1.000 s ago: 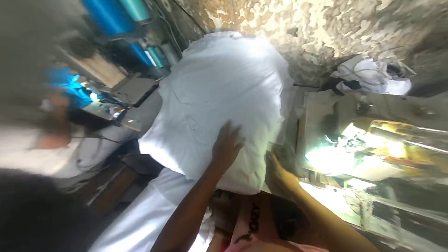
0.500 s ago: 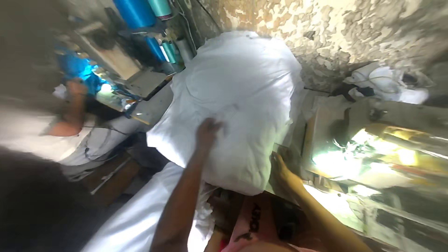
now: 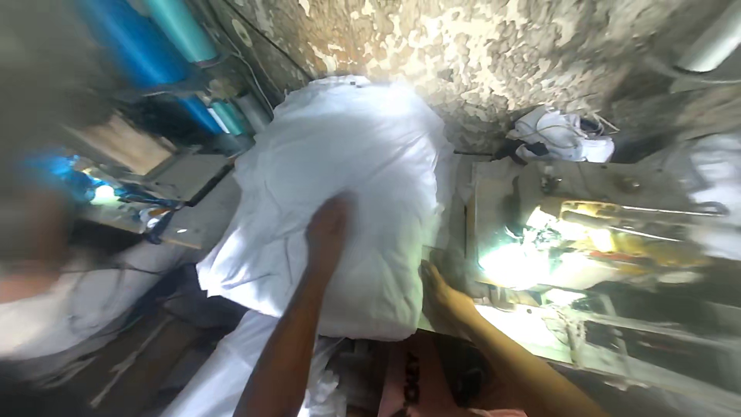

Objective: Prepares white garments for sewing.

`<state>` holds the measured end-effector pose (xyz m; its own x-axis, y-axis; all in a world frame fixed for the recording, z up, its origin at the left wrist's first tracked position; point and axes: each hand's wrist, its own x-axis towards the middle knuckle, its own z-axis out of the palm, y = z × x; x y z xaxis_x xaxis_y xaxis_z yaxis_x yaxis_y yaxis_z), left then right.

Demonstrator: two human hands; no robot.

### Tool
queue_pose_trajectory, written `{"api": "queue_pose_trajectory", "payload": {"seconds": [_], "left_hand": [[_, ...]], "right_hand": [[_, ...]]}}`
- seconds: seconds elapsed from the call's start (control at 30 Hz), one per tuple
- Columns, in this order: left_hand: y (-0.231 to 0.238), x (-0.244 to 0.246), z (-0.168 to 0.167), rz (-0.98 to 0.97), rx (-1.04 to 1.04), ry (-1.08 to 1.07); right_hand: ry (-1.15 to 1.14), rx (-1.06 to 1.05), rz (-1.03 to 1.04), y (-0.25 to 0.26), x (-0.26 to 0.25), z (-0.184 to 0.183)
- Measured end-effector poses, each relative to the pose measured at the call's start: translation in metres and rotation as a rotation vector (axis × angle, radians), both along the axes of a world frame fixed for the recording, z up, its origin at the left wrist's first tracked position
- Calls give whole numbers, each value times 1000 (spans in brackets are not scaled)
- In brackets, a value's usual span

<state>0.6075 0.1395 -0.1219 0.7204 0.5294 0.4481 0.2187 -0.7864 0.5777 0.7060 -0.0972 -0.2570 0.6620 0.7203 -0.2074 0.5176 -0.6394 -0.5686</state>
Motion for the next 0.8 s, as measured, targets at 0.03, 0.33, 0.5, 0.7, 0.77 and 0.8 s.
{"api": "queue_pose_trajectory", "payload": {"seconds": [0.03,0.33,0.5,0.7,0.77,0.8], "left_hand": [[-1,24,-4,-57,53,62],[-6,142,27,51,102,571],[-14,133,23,31,103,564],[-24,126,11,-32,58,531],[-23,128,15,23,4,531],[-23,132,20,46,-13,548]], "right_hand": [[4,7,-2,0,0,0],[-136,29,26,1,0,-3],[-72,37,28,2,0,-1],[-104,-2,30,3,0,1],[-102,-8,30,2,-1,1],[-108,-10,27,3,0,1]]}}
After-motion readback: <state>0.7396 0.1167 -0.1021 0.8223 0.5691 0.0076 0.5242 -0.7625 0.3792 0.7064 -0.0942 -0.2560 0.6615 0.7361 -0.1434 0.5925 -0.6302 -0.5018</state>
